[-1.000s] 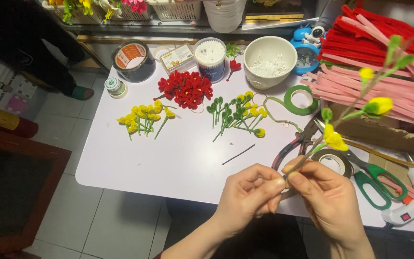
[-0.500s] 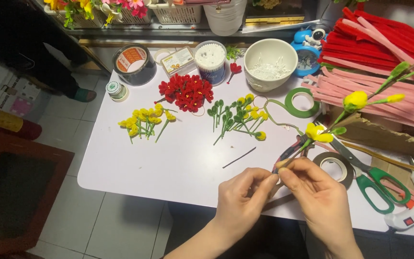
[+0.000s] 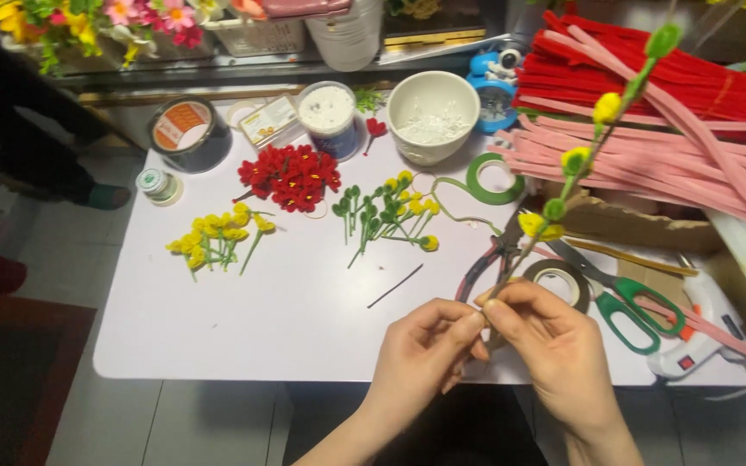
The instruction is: Assembling artificial flower branches by attaching yellow flower heads to a stem using floral tape.
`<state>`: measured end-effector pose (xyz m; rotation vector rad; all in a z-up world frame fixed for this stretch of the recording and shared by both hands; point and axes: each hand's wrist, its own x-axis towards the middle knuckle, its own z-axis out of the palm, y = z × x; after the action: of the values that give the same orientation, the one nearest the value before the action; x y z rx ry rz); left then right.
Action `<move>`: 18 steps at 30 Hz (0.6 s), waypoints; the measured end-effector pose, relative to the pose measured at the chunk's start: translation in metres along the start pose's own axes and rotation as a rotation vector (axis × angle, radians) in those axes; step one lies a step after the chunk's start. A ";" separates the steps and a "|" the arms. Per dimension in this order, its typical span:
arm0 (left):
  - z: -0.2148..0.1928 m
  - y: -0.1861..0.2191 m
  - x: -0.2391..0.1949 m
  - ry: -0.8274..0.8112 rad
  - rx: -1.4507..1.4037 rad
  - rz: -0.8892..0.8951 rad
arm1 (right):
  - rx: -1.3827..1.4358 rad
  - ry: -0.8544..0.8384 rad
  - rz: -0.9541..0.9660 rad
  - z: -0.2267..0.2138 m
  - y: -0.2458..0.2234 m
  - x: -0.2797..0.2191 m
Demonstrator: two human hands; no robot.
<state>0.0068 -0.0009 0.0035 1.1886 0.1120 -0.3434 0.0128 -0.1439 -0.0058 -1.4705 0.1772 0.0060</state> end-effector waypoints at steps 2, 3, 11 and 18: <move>0.005 0.001 -0.001 0.078 0.072 0.004 | 0.028 0.031 0.008 0.002 -0.002 -0.002; 0.008 0.002 -0.002 0.179 0.145 0.018 | 0.060 0.038 0.017 0.004 -0.003 -0.002; 0.002 -0.007 -0.005 0.072 0.219 0.235 | 0.232 -0.118 -0.006 -0.003 0.003 0.002; 0.007 -0.019 0.008 0.046 -0.044 -0.098 | 0.209 -0.092 -0.033 -0.011 0.009 0.004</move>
<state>0.0076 -0.0152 -0.0133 1.1497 0.2172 -0.3973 0.0149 -0.1539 -0.0158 -1.2614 0.0755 0.0277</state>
